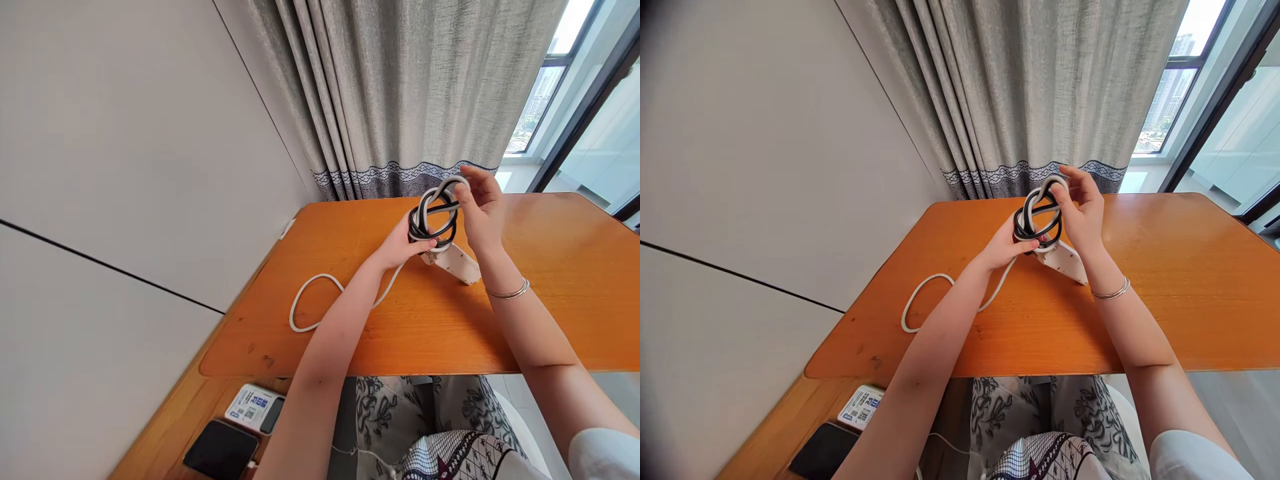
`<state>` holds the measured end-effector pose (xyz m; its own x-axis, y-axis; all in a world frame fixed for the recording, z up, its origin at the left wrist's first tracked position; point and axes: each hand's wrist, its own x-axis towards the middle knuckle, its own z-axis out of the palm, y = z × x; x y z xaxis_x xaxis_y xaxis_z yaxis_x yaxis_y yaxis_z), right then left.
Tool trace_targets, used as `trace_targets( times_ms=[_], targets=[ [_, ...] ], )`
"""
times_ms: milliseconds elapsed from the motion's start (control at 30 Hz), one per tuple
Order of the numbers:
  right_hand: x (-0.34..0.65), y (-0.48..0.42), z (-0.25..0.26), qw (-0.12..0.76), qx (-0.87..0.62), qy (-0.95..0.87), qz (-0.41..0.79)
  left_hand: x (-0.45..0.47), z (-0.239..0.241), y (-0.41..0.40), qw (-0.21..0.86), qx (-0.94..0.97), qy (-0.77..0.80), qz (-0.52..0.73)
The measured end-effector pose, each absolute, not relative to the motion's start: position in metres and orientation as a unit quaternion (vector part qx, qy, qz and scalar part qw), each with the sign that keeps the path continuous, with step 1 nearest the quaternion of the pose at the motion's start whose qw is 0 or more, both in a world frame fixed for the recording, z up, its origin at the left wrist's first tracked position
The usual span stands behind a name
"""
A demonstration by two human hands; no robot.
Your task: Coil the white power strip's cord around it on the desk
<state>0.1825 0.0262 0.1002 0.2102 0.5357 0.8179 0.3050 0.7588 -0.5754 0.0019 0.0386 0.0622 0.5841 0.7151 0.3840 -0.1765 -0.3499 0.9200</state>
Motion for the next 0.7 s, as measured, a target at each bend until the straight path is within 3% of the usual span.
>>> trace_targets(
  times_ms=[233,467,700],
  targets=[
    [0.183,0.034,0.088,0.587,-0.344,-0.693,0.24,-0.014,0.068,0.051,0.487,0.702,0.223,0.469],
    [0.176,0.032,0.082,0.37,-0.27,-0.768,0.447,-0.024,0.085,0.046,0.463,0.678,0.237,0.519],
    [0.151,0.027,0.069,0.439,-0.313,-0.727,0.426,-0.02,0.088,0.045,0.43,0.642,0.292,0.563]
  ],
)
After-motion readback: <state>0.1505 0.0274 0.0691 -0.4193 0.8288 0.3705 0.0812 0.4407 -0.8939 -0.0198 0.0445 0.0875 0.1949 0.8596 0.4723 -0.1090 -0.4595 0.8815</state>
